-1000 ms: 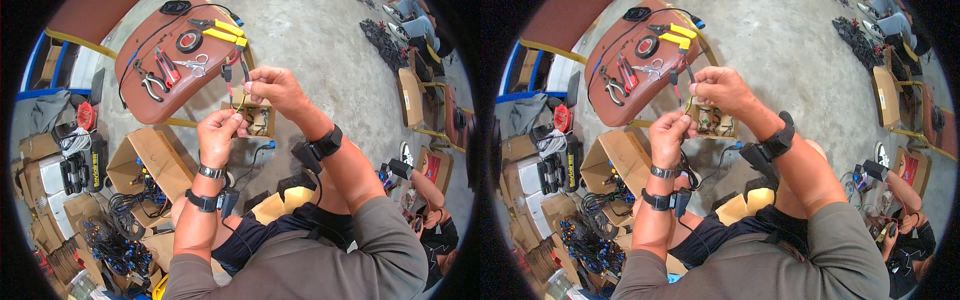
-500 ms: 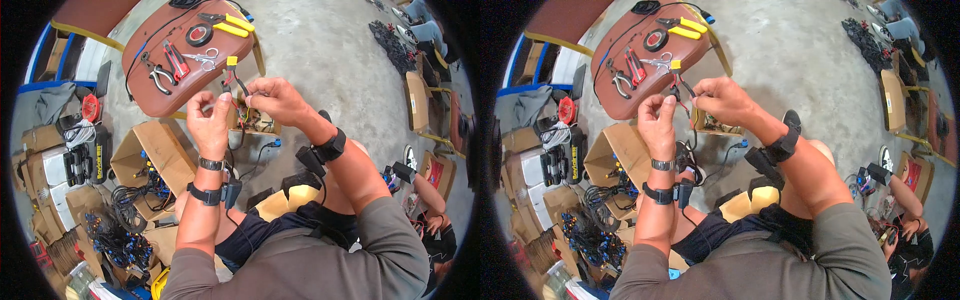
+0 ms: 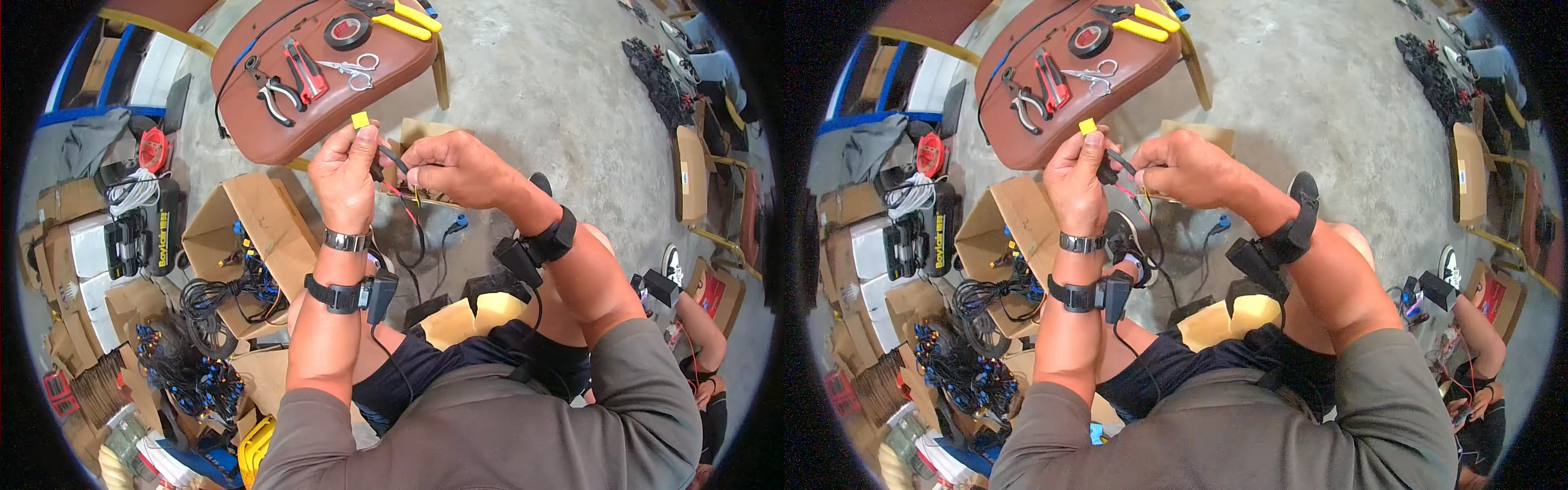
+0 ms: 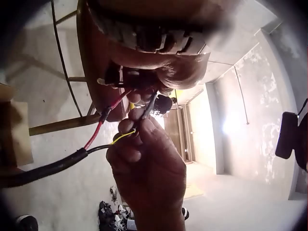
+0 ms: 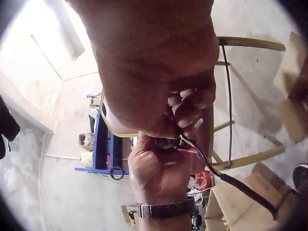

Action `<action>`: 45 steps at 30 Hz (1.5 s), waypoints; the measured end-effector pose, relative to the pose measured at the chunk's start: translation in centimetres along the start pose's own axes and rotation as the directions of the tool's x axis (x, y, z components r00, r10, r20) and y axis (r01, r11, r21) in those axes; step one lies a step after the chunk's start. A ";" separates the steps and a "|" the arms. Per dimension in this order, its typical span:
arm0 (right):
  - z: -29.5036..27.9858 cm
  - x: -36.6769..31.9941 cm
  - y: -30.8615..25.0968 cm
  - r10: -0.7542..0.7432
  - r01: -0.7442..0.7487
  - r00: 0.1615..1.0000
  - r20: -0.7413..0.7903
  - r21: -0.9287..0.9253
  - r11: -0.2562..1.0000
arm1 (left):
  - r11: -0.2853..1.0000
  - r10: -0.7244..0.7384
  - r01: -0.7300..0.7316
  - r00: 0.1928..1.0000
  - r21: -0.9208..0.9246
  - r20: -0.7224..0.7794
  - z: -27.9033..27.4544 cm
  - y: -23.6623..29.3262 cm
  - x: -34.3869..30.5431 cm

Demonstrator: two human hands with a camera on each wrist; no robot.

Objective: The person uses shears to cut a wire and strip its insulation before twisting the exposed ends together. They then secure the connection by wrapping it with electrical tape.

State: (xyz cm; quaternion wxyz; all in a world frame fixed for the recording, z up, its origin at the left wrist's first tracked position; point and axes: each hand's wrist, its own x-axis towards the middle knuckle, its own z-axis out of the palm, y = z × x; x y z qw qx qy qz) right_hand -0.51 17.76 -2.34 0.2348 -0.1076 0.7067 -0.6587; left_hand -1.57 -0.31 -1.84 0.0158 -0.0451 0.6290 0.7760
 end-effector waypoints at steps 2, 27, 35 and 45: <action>0.0 0.0 0.2 0.036 -0.042 0.998 0.051 0.122 0.992 | 0.999 -0.022 0.022 1.000 -0.050 -0.007 -0.1 -0.3 0.0; 2.8 -0.2 0.6 -0.070 0.019 0.989 0.129 0.358 0.933 | 0.995 -0.068 0.054 0.983 -0.084 -0.168 -2.1 1.7 1.3; 3.7 -0.7 -0.2 -0.169 0.092 0.967 0.189 0.356 0.930 | 0.987 -0.094 0.074 0.986 -0.143 -0.136 -2.5 2.0 1.2; 1.5 -0.6 0.5 -0.045 0.018 0.997 0.064 0.370 0.929 | 0.976 -0.060 0.071 0.996 -0.206 0.061 -2.1 1.8 1.0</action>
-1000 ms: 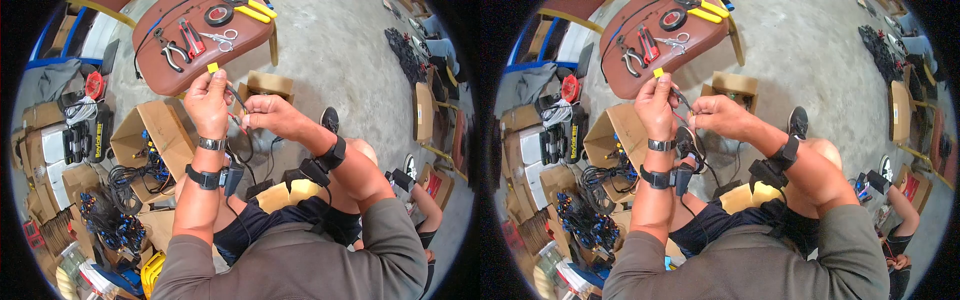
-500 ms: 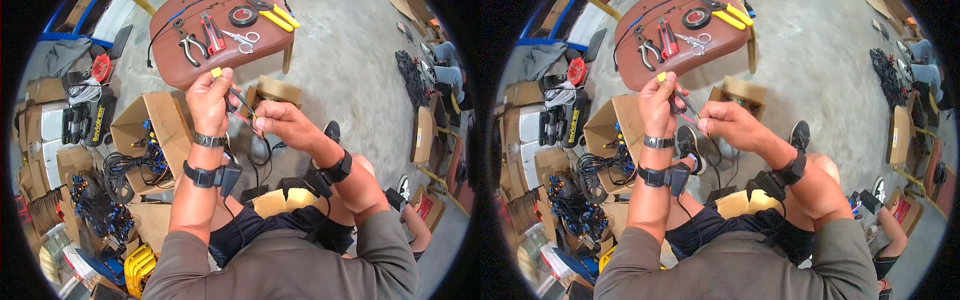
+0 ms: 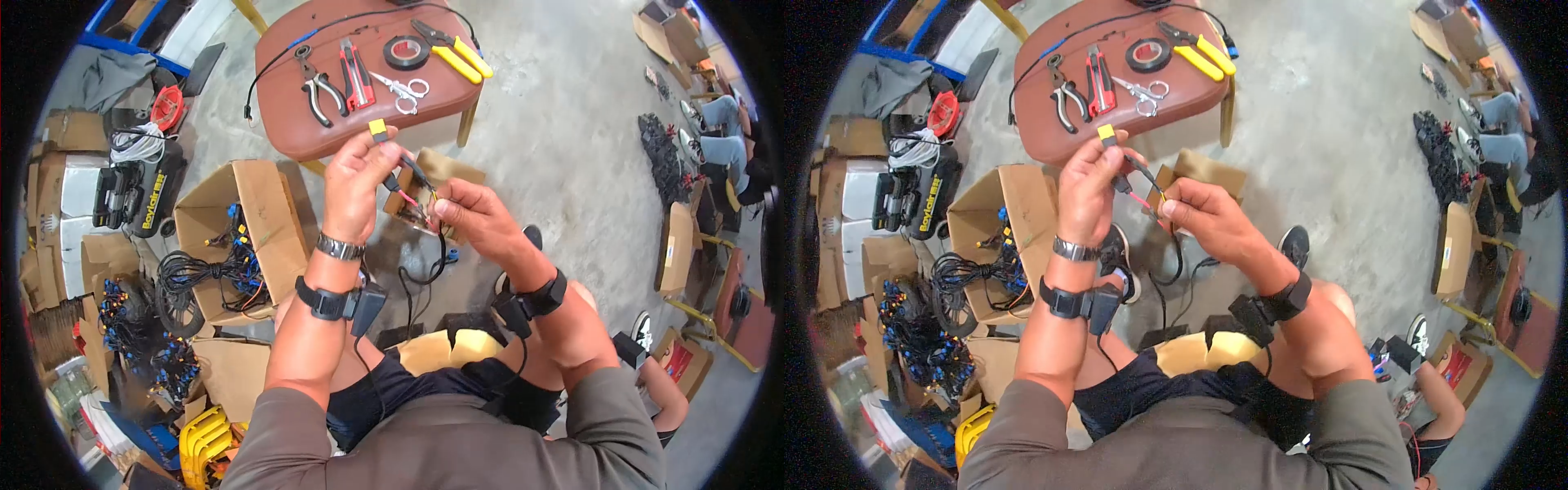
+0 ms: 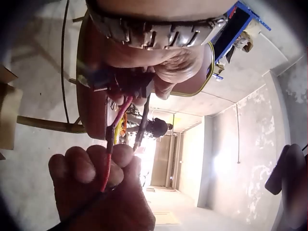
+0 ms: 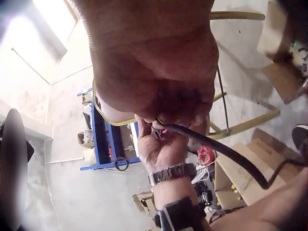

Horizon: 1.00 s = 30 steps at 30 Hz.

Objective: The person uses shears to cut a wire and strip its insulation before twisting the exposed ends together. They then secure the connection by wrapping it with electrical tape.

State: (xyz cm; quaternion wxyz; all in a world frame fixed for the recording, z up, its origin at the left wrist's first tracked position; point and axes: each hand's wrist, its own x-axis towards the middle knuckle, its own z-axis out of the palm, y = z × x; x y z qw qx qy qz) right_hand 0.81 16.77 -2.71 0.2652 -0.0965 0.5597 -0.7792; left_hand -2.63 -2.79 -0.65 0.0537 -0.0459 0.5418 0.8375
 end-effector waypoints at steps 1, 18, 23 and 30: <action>-0.1 0.1 -0.4 0.034 -0.035 0.999 -0.018 -0.005 0.999 | 1.000 0.023 -0.022 1.000 0.013 -0.011 0.6 0.2 -0.1; 1.1 2.9 0.9 -0.201 0.105 0.956 -0.216 -0.388 0.916 | 0.973 0.049 -0.021 0.992 0.232 -0.116 1.4 -4.1 -2.5; 2.5 3.9 -0.3 -0.274 0.151 0.946 -0.170 -0.517 0.843 | 0.944 0.154 -0.074 0.961 0.322 -0.229 -0.3 -2.5 -2.2; -1.2 5.7 -0.6 -0.336 0.068 0.889 -0.310 -0.637 0.768 | 0.990 0.126 -0.098 0.933 0.099 -0.336 -3.1 1.3 -1.2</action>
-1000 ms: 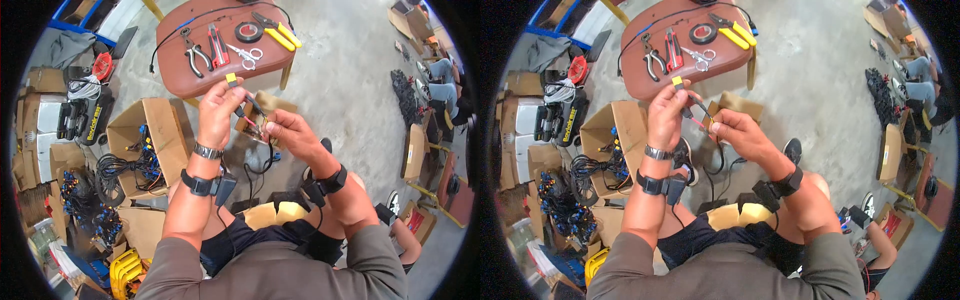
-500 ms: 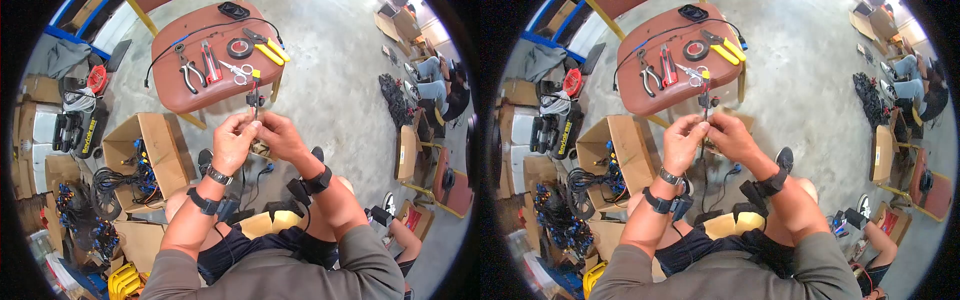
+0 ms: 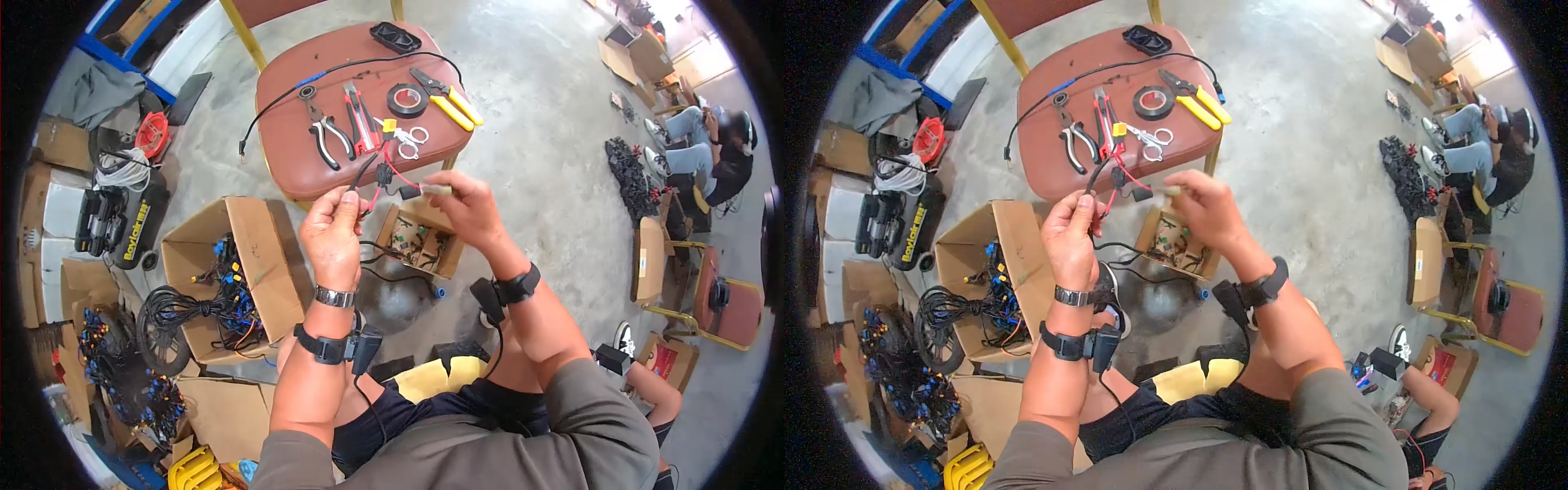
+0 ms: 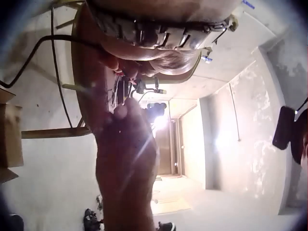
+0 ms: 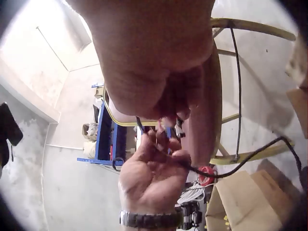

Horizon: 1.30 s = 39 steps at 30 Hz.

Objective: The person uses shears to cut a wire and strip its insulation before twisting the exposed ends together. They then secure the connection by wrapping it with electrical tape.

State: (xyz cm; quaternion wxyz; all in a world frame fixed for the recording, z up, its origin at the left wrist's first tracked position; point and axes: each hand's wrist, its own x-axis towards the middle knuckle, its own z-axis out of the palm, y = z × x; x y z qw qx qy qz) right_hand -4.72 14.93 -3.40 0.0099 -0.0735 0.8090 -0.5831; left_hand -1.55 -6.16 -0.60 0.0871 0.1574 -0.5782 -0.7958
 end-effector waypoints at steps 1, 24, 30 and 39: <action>-0.4 0.2 0.0 0.002 -0.003 0.999 -0.034 -0.027 1.000 | 1.000 -0.021 0.021 1.000 0.001 -0.014 0.0 0.3 0.0; 1.1 10.3 -4.0 -0.018 0.282 0.953 0.301 -0.867 0.412 | 0.974 0.153 -0.169 0.982 0.150 0.113 -0.8 1.6 0.4; 0.8 9.7 -3.5 -0.023 0.177 0.978 0.206 -0.772 0.610 | 0.859 0.256 -0.304 0.952 0.412 0.167 -1.0 2.0 -0.1; -5.0 0.2 -0.2 0.199 -0.249 0.968 0.154 0.708 0.661 | 0.903 0.099 -0.230 0.933 0.363 0.345 -0.5 0.1 -0.7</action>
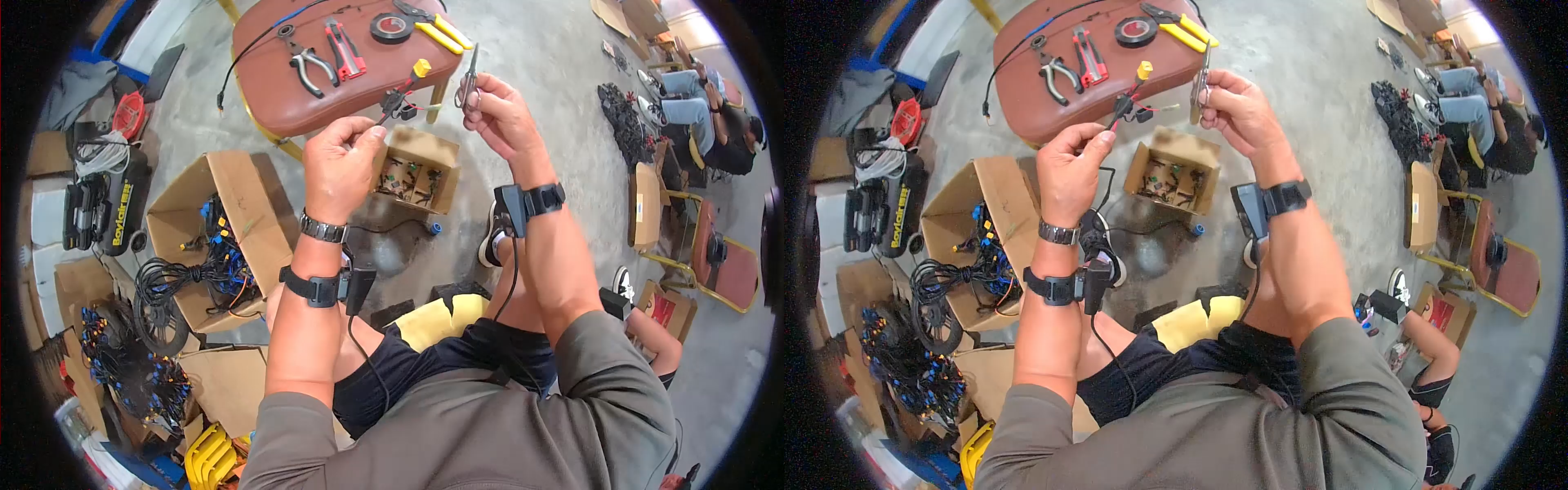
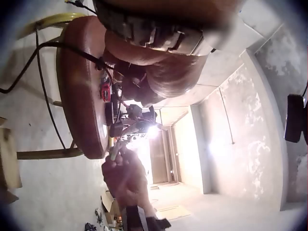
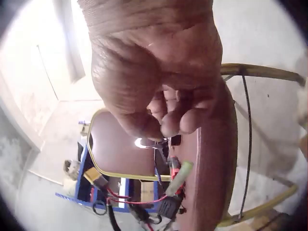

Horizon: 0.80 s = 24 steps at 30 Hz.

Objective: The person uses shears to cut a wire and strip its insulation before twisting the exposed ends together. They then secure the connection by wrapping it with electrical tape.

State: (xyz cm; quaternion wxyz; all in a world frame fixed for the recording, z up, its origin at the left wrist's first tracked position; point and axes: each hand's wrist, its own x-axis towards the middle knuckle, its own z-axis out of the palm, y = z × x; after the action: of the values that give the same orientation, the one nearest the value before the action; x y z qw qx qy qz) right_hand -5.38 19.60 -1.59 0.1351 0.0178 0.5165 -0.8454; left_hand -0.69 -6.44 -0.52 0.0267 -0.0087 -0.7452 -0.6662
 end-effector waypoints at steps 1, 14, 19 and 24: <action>-0.4 -0.7 -0.1 -0.010 0.008 1.000 0.028 0.046 0.999 | 0.999 -0.025 0.026 0.999 -0.044 0.022 0.6 -0.2 -0.1; -1.8 -4.2 -0.8 -0.056 0.018 0.978 0.201 0.184 0.983 | 0.976 -0.206 0.212 0.969 -0.037 0.137 4.4 0.0 -0.8; -1.8 -4.7 -1.0 0.074 -0.079 0.978 0.195 0.017 0.997 | 0.978 -0.171 0.186 0.975 -0.099 0.141 3.9 -1.0 -0.7; -1.1 -4.9 -0.8 0.029 -0.021 0.990 0.139 -0.060 0.998 | 0.973 -0.217 0.226 0.966 -0.051 0.142 3.9 -0.1 -1.2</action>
State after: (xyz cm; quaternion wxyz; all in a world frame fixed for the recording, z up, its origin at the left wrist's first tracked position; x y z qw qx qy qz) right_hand -0.97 21.89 -0.60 0.1821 -0.0392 0.5301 -0.8272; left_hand 0.40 -2.59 -1.15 -0.0991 0.0287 -0.7190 -0.6873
